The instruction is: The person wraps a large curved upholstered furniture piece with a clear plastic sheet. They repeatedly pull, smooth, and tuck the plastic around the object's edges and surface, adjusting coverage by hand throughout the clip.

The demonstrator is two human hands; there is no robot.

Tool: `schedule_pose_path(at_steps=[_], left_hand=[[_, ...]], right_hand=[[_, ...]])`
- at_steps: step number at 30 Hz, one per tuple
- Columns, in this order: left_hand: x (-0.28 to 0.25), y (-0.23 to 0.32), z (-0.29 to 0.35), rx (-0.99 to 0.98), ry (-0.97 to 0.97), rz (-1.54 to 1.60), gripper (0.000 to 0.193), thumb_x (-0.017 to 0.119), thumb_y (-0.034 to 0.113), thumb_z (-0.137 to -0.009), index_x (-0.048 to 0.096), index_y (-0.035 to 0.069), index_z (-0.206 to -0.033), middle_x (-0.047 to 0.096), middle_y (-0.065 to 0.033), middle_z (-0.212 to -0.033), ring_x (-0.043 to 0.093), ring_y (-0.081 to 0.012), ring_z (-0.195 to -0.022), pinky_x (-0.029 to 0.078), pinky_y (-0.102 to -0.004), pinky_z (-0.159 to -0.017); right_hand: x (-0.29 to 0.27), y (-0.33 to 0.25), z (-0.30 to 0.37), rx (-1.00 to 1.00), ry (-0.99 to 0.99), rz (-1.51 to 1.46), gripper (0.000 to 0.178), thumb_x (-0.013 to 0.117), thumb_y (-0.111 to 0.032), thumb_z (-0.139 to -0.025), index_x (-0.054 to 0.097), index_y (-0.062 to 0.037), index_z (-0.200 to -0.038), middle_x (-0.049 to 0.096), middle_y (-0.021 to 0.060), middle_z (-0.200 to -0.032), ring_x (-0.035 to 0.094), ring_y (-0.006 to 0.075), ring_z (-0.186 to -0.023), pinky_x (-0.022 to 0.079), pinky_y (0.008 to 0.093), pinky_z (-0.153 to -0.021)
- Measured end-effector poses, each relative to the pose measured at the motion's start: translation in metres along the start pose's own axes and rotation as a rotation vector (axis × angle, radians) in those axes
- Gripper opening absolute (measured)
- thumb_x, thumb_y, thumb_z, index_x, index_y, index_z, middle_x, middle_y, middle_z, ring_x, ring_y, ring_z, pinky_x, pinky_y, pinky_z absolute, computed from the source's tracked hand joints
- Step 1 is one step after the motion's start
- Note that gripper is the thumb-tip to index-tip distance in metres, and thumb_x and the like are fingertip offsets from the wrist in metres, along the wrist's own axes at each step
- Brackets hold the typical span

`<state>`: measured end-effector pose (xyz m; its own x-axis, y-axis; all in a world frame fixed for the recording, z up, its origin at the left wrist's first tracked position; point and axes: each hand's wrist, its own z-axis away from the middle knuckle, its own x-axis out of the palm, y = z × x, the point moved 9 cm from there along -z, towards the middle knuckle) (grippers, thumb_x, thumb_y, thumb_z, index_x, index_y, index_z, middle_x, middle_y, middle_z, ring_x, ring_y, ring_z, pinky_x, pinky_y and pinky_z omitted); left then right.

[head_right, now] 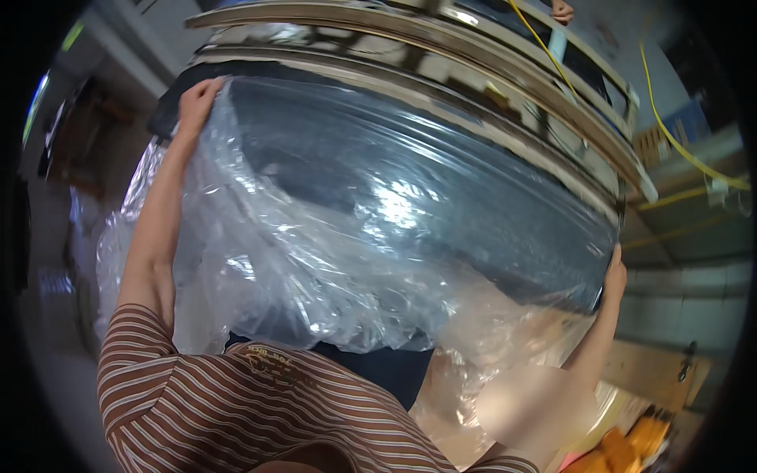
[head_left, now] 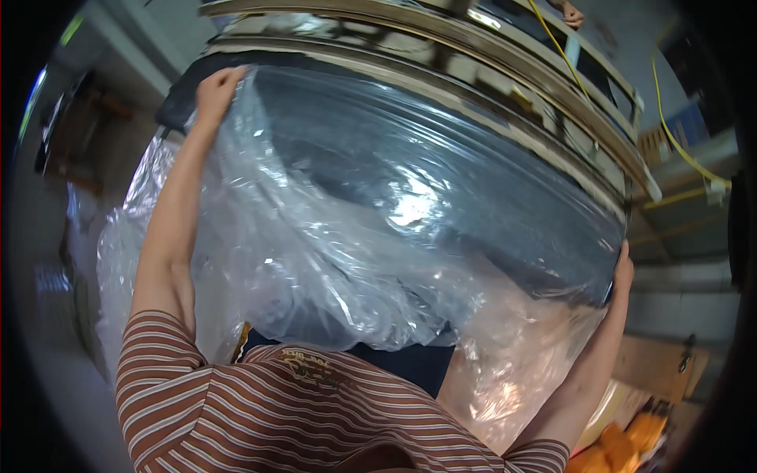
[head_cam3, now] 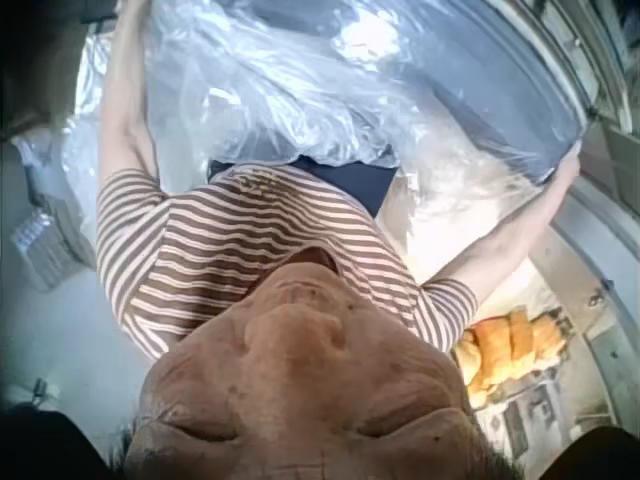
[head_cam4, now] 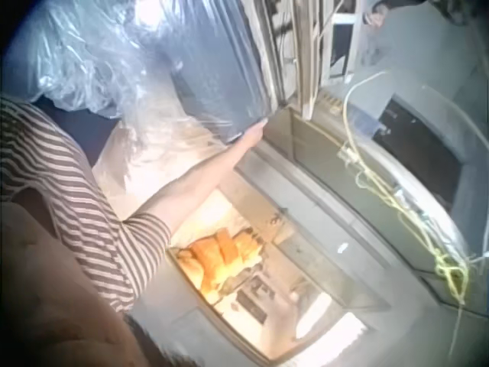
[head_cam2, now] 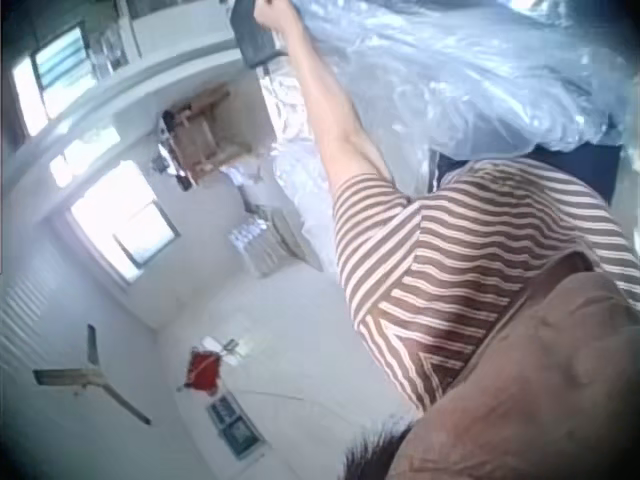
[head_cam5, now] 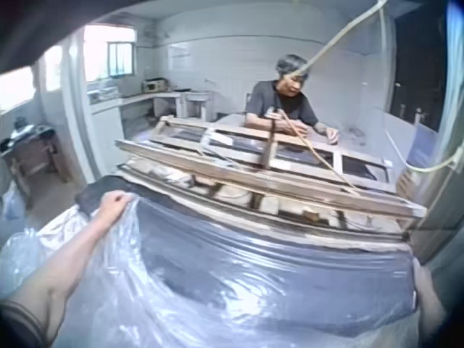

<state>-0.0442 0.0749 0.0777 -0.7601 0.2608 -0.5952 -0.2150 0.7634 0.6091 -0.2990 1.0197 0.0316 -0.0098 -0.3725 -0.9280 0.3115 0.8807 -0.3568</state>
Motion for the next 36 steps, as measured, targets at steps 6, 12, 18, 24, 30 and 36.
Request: schedule_pose_path(at_steps=[6,12,18,24,30,36], left_hand=[[0.003,0.002,0.006,-0.082,0.026,0.109,0.038,0.065,0.044,-0.081,0.072,0.008,-0.091,0.069,-0.0087,-0.08,0.064,-0.0195,-0.073,0.047,-0.0302,-0.069],[0.003,-0.006,0.008,-0.192,0.045,0.197,0.036,0.065,0.043,-0.08,0.072,0.009,-0.091,0.067,-0.0069,-0.072,0.062,-0.0192,-0.066,0.046,-0.0307,-0.067],[0.003,-0.005,0.004,-0.14,0.087,0.216,0.036,0.066,0.04,-0.081,0.072,0.006,-0.093,0.069,-0.0098,-0.078,0.066,-0.0209,-0.073,0.048,-0.0307,-0.069],[0.004,-0.014,0.001,-0.155,0.041,0.27,0.035,0.066,0.038,-0.081,0.072,0.006,-0.095,0.071,-0.0103,-0.084,0.067,-0.0171,-0.079,0.048,-0.0295,-0.072],[0.01,-0.015,-0.001,-0.106,0.003,0.306,0.032,0.066,0.033,-0.085,0.072,0.005,-0.099,0.072,-0.0041,-0.09,0.063,-0.0098,-0.084,0.046,-0.025,-0.078],[0.022,-0.027,-0.01,-0.099,-0.034,0.273,0.037,0.064,0.035,-0.087,0.07,0.003,-0.105,0.071,-0.0055,-0.097,0.062,-0.01,-0.091,0.044,-0.0236,-0.084]], right_hand=[[-0.038,-0.242,0.132,-0.827,0.717,0.262,0.021,0.059,-0.016,-0.086,0.055,-0.0037,-0.102,0.055,0.0149,-0.11,0.053,0.0342,-0.103,0.042,0.0445,-0.086],[0.065,-0.455,0.367,-1.301,0.193,-0.389,0.026,0.07,-0.014,-0.074,0.052,-0.0029,-0.09,0.049,0.0127,-0.089,0.048,0.0299,-0.085,0.039,0.0399,-0.075],[0.151,-0.549,0.479,-1.424,-0.02,-0.366,0.029,0.068,-0.023,-0.077,0.052,-0.0035,-0.091,0.049,0.0146,-0.087,0.05,0.0289,-0.083,0.041,0.04,-0.072],[0.181,-0.518,0.388,-0.491,-0.914,-1.141,0.017,0.051,-0.024,-0.095,0.051,-0.0077,-0.099,0.061,0.0042,-0.085,0.051,0.0068,-0.06,0.039,0.0228,-0.049],[0.094,-0.359,0.464,-0.605,-1.778,-0.977,0.017,0.066,-0.018,-0.087,0.059,-0.008,-0.099,0.056,-0.0038,-0.076,0.052,0.0056,-0.067,0.043,0.0233,-0.055],[-0.12,-0.266,0.43,-1.211,-0.956,-2.193,0.015,0.07,-0.009,-0.078,0.055,-0.0121,-0.079,0.052,-0.0027,-0.054,0.044,0.0064,-0.045,0.033,0.0218,-0.045]])
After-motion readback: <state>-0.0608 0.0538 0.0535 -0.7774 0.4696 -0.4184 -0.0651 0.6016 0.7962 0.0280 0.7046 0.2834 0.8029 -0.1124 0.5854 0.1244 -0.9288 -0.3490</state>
